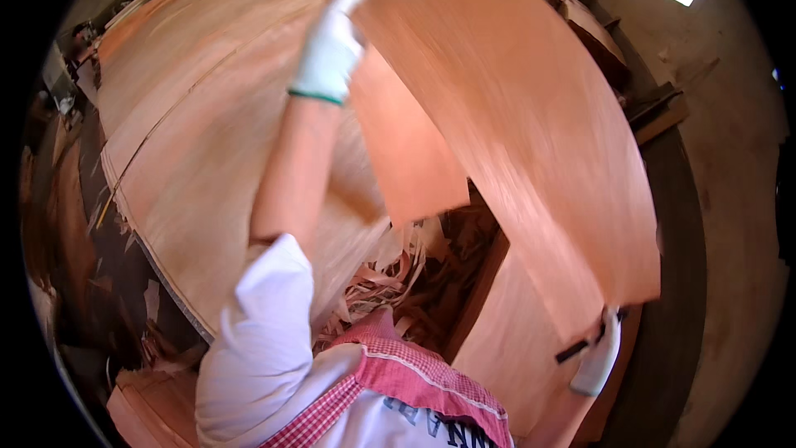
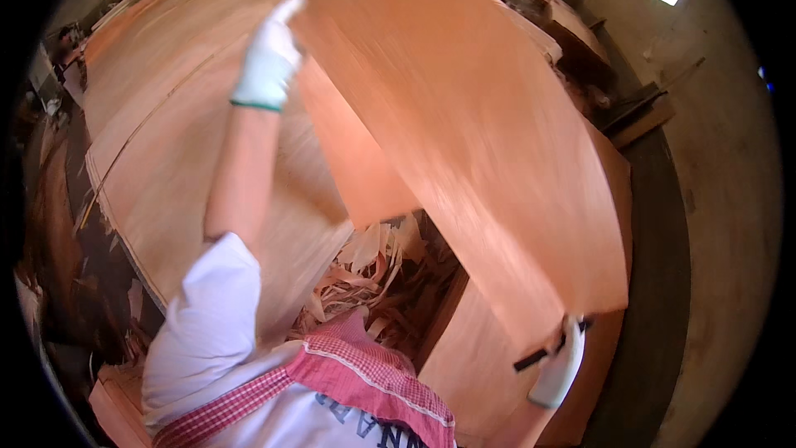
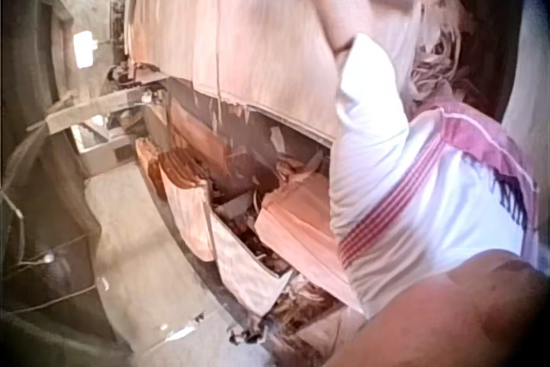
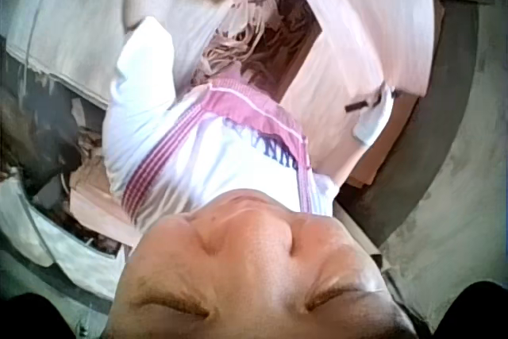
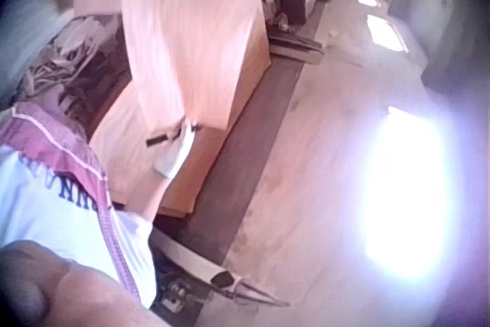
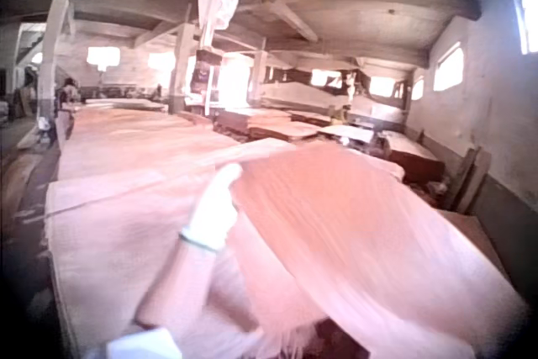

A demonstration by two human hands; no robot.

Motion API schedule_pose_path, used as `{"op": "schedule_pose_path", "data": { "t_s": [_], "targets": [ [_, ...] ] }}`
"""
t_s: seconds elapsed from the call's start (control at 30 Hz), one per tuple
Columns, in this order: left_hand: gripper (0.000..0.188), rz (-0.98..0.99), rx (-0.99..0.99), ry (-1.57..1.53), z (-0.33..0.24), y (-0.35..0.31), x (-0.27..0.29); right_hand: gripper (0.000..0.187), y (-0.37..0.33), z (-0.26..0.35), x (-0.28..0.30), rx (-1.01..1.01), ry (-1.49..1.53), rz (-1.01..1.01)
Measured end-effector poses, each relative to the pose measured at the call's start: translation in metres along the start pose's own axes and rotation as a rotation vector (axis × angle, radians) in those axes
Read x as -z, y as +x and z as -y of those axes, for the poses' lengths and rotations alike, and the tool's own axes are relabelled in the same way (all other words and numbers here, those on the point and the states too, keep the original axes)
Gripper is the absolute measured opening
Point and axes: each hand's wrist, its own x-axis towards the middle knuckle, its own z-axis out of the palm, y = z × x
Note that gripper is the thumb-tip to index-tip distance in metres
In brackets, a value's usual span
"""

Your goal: The person handles large wooden sheets by cutting, scraping, measuring, and applying tape to the surface, and then stacks the sheets on top of each other.

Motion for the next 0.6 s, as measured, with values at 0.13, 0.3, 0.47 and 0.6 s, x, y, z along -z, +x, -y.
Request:
{"op": "schedule_pose_path", "data": {
  "t_s": [0.13,0.3,0.47,0.6],
  "targets": [
    [0.028,-0.297,0.138,-0.281,-0.006,0.111,0.040,0.012,0.142,0.031,-0.128,0.007,-0.043,0.283],
    [0.057,-0.428,-0.694,1.360,-0.014,0.193,0.196,0.012,0.296,0.037,-0.312,-0.016,-0.034,0.700],
    [0.057,-0.679,-0.594,1.537,-0.064,0.166,0.137,0.010,0.406,0.030,-0.470,-0.057,-0.068,0.972],
    [0.028,-0.780,-0.529,1.187,-0.074,0.153,0.093,0.014,0.481,-0.002,-0.579,-0.081,-0.173,1.191]
  ]
}}
